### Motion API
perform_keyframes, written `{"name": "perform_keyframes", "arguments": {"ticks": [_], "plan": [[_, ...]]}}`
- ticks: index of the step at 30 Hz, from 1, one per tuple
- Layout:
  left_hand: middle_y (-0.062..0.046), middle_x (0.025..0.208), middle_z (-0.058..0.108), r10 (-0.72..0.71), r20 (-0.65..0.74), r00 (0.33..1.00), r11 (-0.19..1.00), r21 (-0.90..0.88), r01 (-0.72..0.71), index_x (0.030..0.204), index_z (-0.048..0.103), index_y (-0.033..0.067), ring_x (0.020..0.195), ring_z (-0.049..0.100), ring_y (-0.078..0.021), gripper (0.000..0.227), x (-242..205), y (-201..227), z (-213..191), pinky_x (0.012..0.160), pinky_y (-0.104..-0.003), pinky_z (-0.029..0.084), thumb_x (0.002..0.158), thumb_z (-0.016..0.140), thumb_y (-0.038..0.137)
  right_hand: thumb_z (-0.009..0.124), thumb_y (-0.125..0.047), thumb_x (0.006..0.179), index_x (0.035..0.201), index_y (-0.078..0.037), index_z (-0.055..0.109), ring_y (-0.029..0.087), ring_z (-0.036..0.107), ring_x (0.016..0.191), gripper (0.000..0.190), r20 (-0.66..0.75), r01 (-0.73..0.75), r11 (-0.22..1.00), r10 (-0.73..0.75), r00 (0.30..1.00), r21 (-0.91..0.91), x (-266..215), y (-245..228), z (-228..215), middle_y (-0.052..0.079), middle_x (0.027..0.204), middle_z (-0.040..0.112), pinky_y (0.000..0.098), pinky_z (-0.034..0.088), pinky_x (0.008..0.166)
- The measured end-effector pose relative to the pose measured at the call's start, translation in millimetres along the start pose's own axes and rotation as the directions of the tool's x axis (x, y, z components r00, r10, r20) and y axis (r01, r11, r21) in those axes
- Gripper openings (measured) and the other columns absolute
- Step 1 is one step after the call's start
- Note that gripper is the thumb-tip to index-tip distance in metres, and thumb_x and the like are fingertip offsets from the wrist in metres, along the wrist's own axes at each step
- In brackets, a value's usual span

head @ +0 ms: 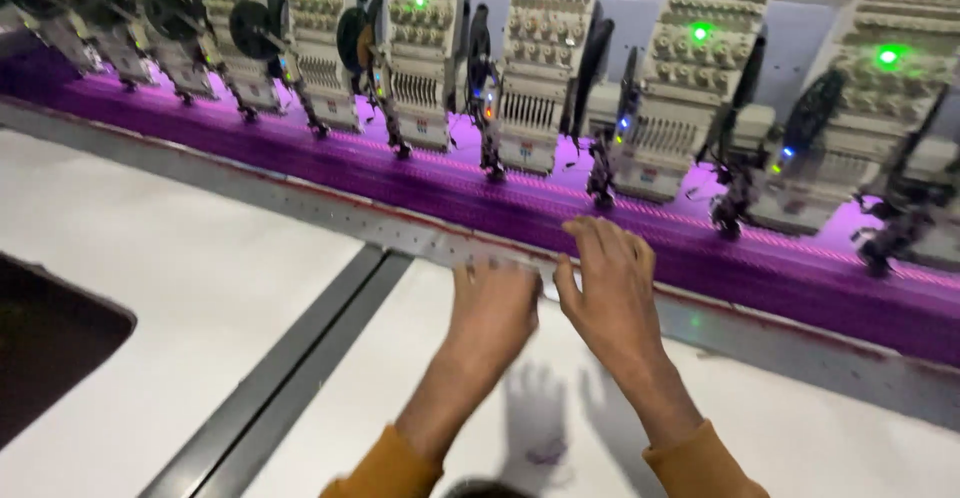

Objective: Adjusting and threading needles on a multi-head industrial embroidery machine

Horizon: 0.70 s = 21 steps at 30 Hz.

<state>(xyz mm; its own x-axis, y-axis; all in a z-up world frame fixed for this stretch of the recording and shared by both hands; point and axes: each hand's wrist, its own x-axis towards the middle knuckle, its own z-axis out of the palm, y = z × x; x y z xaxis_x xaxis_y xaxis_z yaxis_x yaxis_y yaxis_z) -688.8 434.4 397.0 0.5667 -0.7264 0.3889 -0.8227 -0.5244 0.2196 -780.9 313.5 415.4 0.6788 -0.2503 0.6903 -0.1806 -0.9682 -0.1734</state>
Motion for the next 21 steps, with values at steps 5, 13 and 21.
{"name": "perform_keyframes", "arguments": {"ticks": [5,13,21], "plan": [[-0.021,0.123,0.062,-0.015,-0.396,0.918,0.997,0.058,0.042,0.118,0.060,0.0042,0.119,0.054,-0.0415,0.041,-58.3,44.3,-57.7,0.099,-0.056,0.039,0.081,0.074,0.015,0.061,-0.024,0.098,0.134,-0.011,0.060,0.033,0.054,0.135,0.039,-0.039,0.005,0.999,-0.006,0.999,-0.049,-48.4,-43.3,-62.9,0.013,0.133,0.062,0.0554,0.033,0.111],[-0.026,0.145,0.049,-0.014,-0.608,0.794,0.995,0.066,0.068,0.142,0.047,0.0029,0.134,0.045,-0.0436,0.070,-207.7,93.0,-115.3,0.109,-0.056,0.032,0.082,0.078,0.025,0.066,-0.025,0.096,0.136,-0.006,0.057,0.037,0.054,0.132,0.045,-0.145,0.027,0.998,-0.034,0.989,-0.056,-159.5,-145.7,-158.2,0.018,0.132,0.061,0.0574,0.032,0.107],[-0.026,0.150,0.045,-0.024,-0.596,0.803,0.992,0.087,0.094,0.146,0.045,0.0007,0.138,0.041,-0.0418,0.074,-397.4,112.5,-210.8,0.113,-0.056,0.029,0.085,0.077,0.026,0.068,-0.025,0.093,0.139,-0.007,0.054,0.036,0.052,0.133,0.052,-0.177,0.068,0.997,-0.071,0.982,-0.022,-279.0,-287.2,-259.3,0.017,0.133,0.060,0.0568,0.030,0.106]]}}
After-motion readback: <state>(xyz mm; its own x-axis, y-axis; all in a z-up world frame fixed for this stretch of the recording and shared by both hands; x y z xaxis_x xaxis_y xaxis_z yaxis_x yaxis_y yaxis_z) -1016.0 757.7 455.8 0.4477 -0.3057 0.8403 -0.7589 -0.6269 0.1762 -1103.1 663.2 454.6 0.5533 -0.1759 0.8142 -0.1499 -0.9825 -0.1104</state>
